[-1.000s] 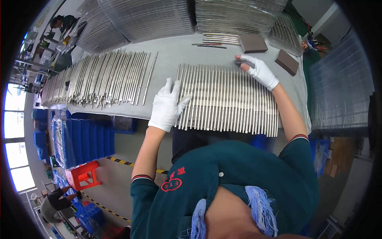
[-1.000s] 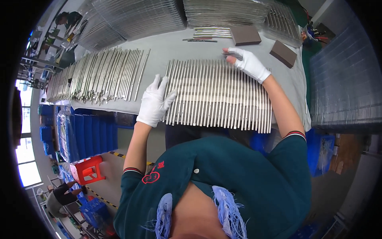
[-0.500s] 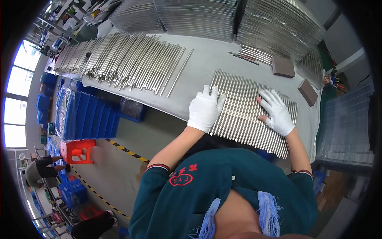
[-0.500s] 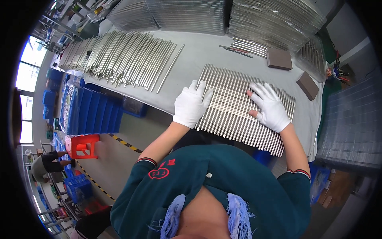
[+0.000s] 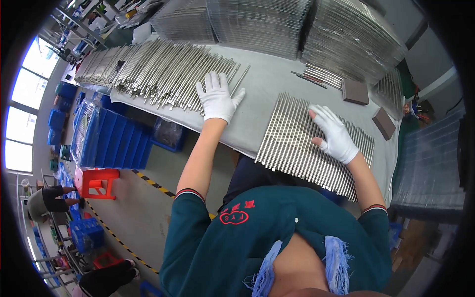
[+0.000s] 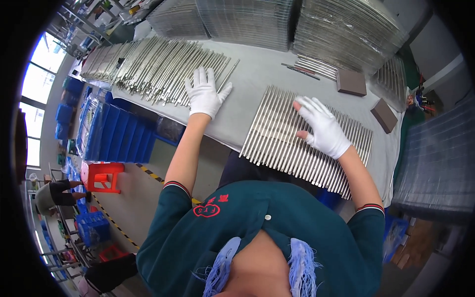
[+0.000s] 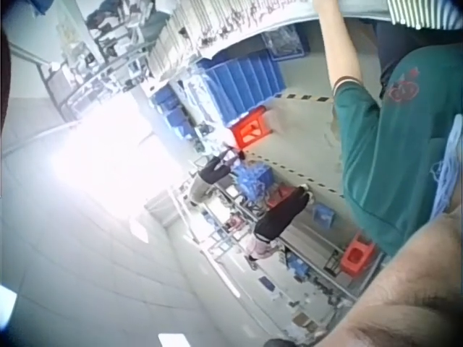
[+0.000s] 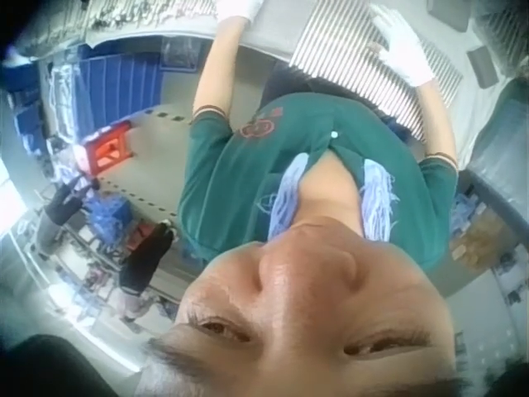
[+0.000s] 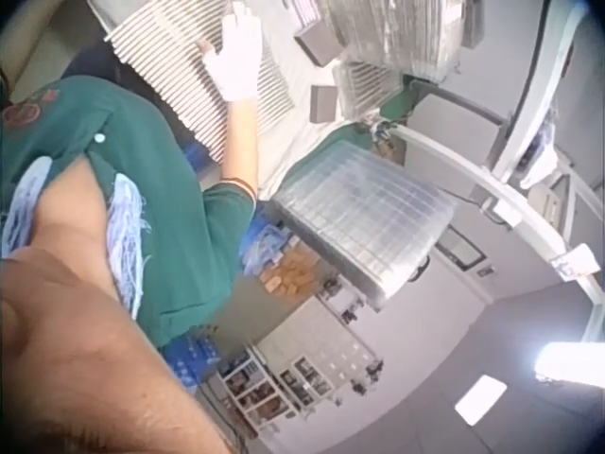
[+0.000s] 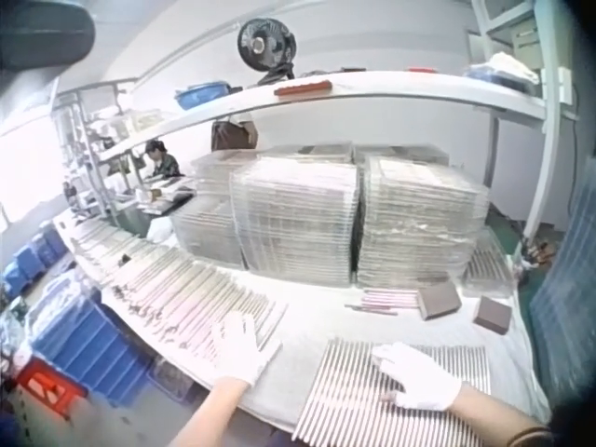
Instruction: The recorder is sorting, aligning, and organizing thin metal rods on a workbench, likely as part of a manufacturing or packaging process.
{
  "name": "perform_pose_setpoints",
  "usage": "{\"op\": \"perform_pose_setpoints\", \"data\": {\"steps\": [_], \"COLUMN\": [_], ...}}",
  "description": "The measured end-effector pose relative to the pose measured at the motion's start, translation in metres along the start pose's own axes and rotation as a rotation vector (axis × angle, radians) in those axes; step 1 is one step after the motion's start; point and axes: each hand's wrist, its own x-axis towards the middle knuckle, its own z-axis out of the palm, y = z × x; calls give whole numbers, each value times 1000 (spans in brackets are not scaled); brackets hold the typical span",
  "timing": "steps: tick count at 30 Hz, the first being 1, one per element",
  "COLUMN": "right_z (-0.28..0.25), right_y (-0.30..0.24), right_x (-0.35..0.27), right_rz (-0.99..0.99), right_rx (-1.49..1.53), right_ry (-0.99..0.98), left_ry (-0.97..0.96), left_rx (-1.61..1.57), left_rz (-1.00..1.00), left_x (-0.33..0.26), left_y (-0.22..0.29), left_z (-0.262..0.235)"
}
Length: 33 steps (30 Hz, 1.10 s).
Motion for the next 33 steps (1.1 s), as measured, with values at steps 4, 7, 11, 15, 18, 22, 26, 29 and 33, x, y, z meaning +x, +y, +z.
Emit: {"op": "perform_pose_setpoints", "data": {"steps": [4, 7, 11, 15, 18, 22, 26, 29, 33], "right_z": [25, 46, 63, 69, 69, 69, 67, 68, 77], "right_y": [-24, -31, -27, -23, -22, -24, -28, -34, -44], "right_x": [53, 84, 97, 94, 93, 94, 94, 99, 116], "right_rz": [-254, -341, -275, -304, -308, -293, -259, -221, -220], "right_rx": [-7, -41, -103, -78, -60, -65, -55, -122, -64], "right_ry": [-142, -150, -234, -161, -131, -131, -149, -67, 48], "left_ry": [-187, -258, -263, -230, -197, -210, -224, -192, -236], "left_rx": [-75, -88, -50, -125, -184, -262, -305, -336, -321], "left_rz": [-45, 4, -132, -68, -13, 65, 78, 50, 57], "left_x": [-8, -7, 20, 33, 30, 26, 19, 1, -32], "left_y": [3, 11, 6, -9, -18, -27, -27, -12, 20], "left_z": [9, 3, -4, -3, -2, -4, -9, -21, -40]}}
